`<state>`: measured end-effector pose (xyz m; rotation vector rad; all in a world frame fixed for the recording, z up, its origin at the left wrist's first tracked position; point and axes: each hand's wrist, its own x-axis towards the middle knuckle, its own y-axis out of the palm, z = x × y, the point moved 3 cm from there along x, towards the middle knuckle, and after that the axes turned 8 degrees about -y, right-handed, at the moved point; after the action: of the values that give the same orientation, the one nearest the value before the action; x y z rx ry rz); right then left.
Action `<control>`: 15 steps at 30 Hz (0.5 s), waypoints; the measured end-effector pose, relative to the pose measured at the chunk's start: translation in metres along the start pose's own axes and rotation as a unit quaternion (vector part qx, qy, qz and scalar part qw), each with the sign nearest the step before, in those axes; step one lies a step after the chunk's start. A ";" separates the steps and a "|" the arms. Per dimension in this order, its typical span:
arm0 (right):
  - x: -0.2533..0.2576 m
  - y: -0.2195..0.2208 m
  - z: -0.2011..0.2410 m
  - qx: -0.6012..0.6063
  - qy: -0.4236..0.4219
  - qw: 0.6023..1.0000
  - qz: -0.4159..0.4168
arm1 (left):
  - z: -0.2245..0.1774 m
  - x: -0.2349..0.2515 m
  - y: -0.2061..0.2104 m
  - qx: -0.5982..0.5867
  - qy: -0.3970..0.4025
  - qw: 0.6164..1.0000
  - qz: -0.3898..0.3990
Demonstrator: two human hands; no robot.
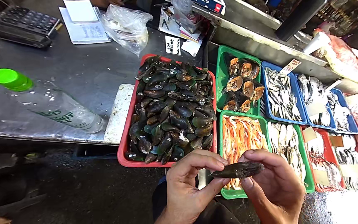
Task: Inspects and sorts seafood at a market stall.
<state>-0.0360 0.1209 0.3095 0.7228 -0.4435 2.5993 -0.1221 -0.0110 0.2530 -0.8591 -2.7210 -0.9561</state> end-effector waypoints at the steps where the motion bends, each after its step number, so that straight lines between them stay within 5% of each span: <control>1: 0.000 0.000 0.000 0.000 -0.001 1.000 -0.002 | 0.000 0.000 0.000 0.002 -0.001 1.000 -0.001; 9: -0.001 0.000 -0.001 0.005 0.000 1.000 -0.005 | 0.001 0.000 -0.001 0.017 -0.008 1.000 0.004; 15: 0.000 0.000 -0.002 -0.011 0.004 1.000 -0.025 | 0.011 -0.003 -0.001 -0.017 -0.091 0.996 0.016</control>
<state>-0.0367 0.1219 0.3073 0.7065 -0.4439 2.5461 -0.1192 -0.0062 0.2431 -1.0406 -2.8400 -0.9646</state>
